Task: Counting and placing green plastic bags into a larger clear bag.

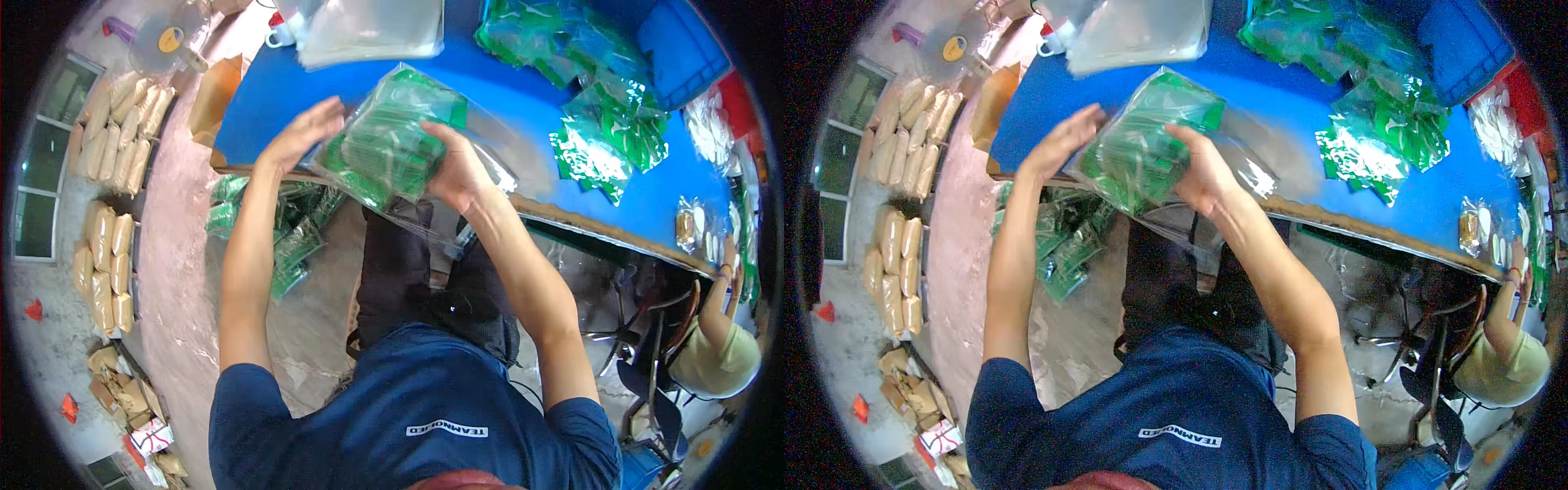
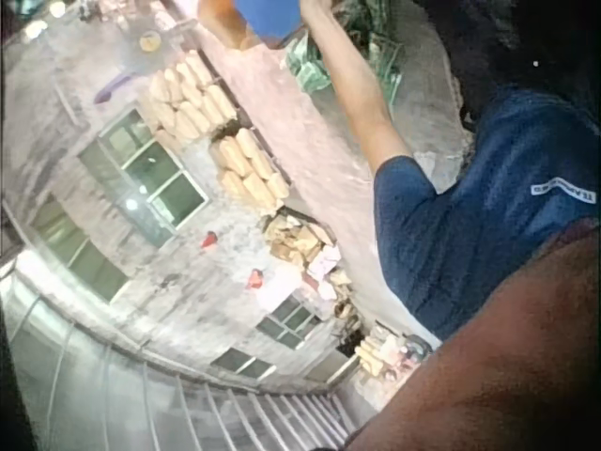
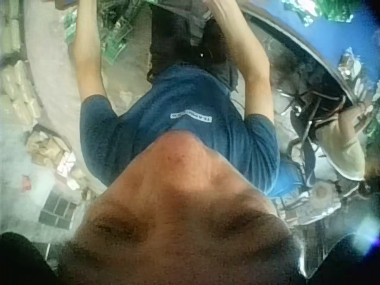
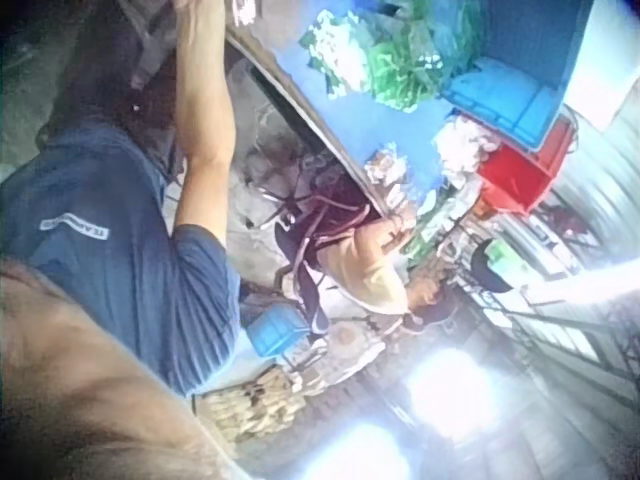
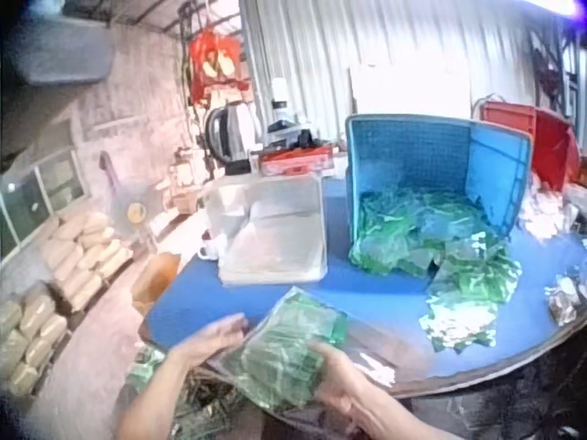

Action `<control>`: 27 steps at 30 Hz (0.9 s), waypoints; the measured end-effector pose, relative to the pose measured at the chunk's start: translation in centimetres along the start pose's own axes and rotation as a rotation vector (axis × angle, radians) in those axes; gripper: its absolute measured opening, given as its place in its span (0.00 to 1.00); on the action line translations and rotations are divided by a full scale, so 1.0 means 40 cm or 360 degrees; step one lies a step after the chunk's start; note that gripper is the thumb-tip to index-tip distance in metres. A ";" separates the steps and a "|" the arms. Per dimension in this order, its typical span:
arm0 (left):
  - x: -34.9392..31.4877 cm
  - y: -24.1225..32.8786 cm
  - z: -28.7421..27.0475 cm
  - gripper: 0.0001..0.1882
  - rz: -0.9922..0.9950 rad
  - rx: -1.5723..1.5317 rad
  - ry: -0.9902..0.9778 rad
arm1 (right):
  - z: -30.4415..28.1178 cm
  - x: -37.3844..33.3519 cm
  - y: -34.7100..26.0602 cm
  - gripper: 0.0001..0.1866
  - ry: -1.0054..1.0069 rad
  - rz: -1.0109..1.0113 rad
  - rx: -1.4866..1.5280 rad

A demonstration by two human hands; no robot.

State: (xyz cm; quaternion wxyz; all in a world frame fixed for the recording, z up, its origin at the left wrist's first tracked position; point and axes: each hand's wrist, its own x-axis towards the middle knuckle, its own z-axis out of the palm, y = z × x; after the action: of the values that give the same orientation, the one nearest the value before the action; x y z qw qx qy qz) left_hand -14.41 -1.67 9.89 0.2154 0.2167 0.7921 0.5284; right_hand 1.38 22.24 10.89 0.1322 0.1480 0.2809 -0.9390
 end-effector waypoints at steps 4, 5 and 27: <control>-0.028 0.007 0.051 0.42 -0.0033 -0.0175 -0.0385 | 0.031 0.084 0.049 0.20 0.0008 -0.0090 -0.0086; -0.034 0.008 0.049 0.44 -0.0049 -0.0250 -0.0375 | 0.059 0.073 0.050 0.19 0.0012 -0.0007 -0.0115; -0.093 0.044 0.127 0.52 -0.0259 0.0267 -0.0105 | -0.179 -0.023 -0.089 0.33 0.0447 -0.0137 -0.1152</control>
State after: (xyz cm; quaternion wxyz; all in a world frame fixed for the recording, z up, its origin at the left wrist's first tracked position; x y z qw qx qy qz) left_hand -8.30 0.60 10.16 0.2644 0.1863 0.8410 0.4336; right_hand 2.51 29.33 7.24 0.0966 0.2070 0.6152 -0.7545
